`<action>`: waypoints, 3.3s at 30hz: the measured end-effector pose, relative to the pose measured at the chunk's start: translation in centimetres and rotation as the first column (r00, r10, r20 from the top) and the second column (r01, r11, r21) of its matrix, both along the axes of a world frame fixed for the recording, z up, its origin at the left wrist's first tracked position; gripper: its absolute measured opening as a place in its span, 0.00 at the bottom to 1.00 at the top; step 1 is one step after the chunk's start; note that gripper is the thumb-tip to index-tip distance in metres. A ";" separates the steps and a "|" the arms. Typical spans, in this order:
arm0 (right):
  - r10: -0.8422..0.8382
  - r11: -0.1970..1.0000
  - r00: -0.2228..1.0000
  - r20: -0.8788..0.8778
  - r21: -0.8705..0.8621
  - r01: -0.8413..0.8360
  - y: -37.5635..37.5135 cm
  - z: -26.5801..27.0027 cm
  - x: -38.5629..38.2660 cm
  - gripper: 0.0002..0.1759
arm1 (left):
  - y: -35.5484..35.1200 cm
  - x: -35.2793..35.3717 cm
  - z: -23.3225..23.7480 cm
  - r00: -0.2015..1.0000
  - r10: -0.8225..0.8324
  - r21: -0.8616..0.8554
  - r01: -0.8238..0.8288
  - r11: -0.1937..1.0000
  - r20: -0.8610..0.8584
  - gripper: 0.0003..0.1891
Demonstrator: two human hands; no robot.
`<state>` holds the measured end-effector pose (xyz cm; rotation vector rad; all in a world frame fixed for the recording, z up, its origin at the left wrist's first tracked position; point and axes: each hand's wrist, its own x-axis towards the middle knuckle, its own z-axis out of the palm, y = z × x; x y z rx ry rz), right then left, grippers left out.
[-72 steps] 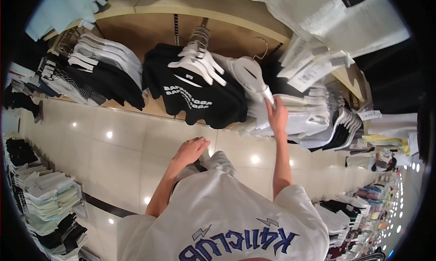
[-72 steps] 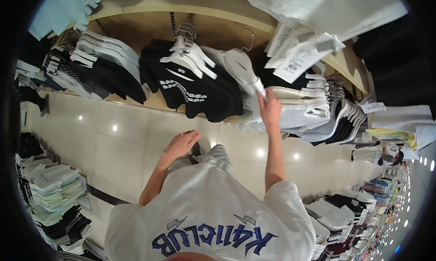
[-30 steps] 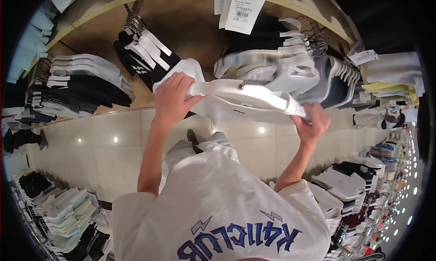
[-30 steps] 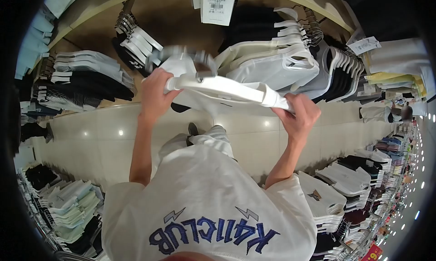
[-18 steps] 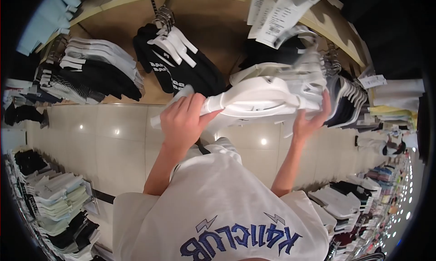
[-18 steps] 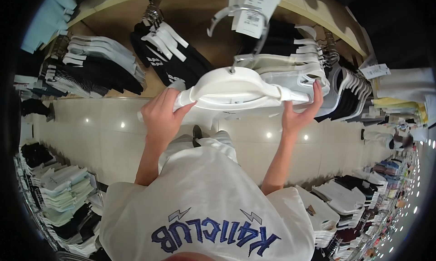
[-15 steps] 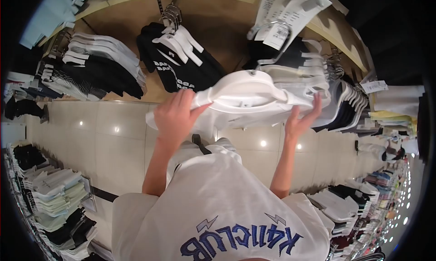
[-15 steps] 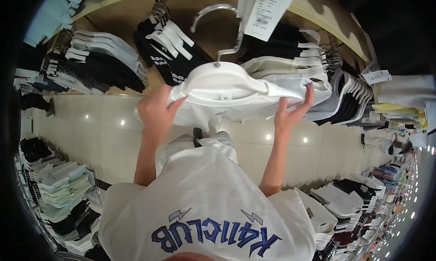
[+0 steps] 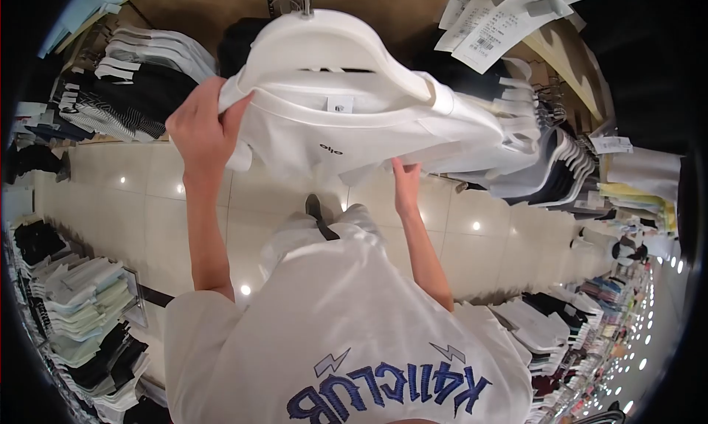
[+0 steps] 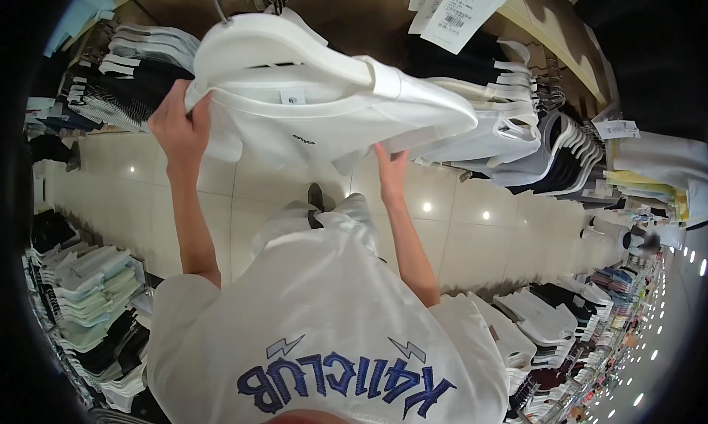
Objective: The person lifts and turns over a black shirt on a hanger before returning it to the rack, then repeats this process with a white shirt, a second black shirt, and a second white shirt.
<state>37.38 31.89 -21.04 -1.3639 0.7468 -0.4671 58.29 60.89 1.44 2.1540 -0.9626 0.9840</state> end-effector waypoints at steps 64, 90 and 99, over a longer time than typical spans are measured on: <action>0.115 0.927 0.992 0.047 0.355 -0.124 2.2 12.7 1.3 0.21 | 2.7 -3.1 -0.4 0.887 0.372 0.036 -0.377 0.926 -0.275 0.16; 0.327 0.922 0.923 -0.203 -0.147 -0.359 2.9 14.5 2.9 0.20 | 0.5 -4.5 -2.9 0.881 0.250 0.174 -0.194 0.965 -0.402 0.18; 0.100 0.619 0.838 -0.537 -0.626 -0.474 1.5 16.5 2.5 0.14 | 0.0 -5.1 -3.9 0.903 0.232 0.204 -0.166 0.965 -0.360 0.18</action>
